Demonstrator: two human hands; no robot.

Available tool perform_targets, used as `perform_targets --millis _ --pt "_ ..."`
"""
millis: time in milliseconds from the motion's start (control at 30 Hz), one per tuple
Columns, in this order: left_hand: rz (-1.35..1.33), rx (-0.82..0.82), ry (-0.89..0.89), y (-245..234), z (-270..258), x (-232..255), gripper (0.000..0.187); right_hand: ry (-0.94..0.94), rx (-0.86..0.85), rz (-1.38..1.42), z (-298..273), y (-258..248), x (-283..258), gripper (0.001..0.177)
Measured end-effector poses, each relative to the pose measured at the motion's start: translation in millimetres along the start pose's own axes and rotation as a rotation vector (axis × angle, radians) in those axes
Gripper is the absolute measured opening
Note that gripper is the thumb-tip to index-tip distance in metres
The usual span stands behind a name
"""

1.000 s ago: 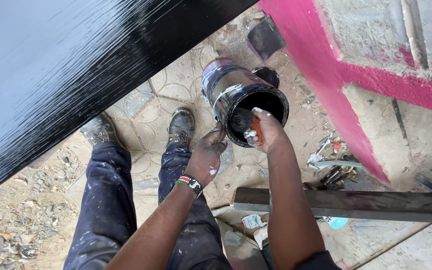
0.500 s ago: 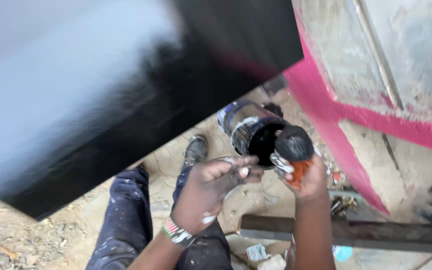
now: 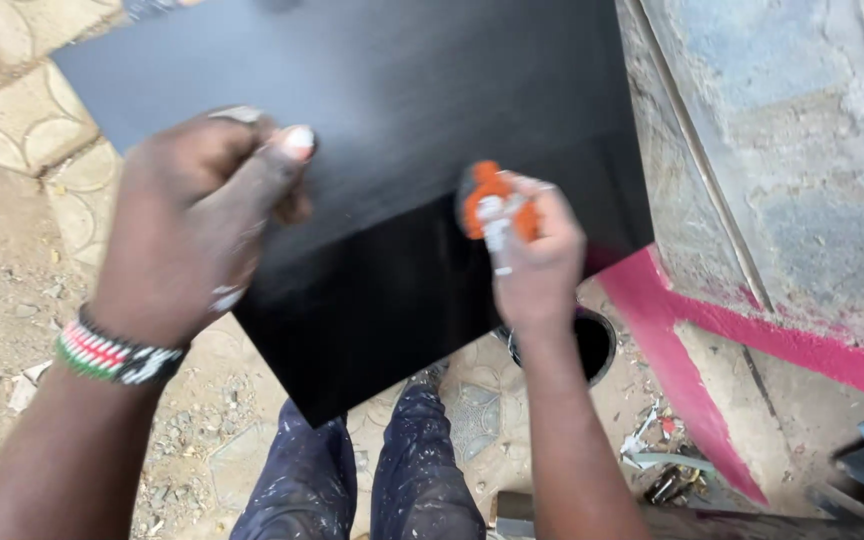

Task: Applying black paint to wooden furniture panels using a sponge applicator

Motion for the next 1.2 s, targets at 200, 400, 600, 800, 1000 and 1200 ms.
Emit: perform_targets --millis 200,400,600,800,1000,1200 --pt "0.207 -0.166 0.356 18.1 86.7 -40.0 0.04 -0.884 0.15 -0.577 44.8 15.4 8.2 0.016" --pt "0.525 -0.33 0.185 70.1 160.9 -52.9 0.039 -0.91 -0.161 -0.347 -134.5 111.0 -3.9 0.013" --pt "0.683 -0.342 0.212 91.9 185.3 -75.0 0.052 -0.76 -0.033 -0.411 27.2 28.8 -4.2 0.009" --pt "0.651 -0.464 0.169 76.8 181.6 -74.6 0.053 -0.551 0.254 -0.172 203.7 -90.4 19.3 0.022" --pt "0.652 -0.41 0.287 91.5 191.4 -91.4 0.049 -0.462 -0.018 -0.061 -130.5 107.4 2.7 0.01" --pt "0.701 -0.373 0.297 91.3 189.2 -80.6 0.051 -0.173 -0.607 -0.228 -96.8 106.6 63.8 0.036"
Point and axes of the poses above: each hand's wrist, its own z-axis towards the middle knuckle, its own y-axis out of the palm, x = y × z, the point moved 2 cm from there along z, towards the middle knuckle, and after that the axes turned 10 degrees about x, right-handed, at the moved point
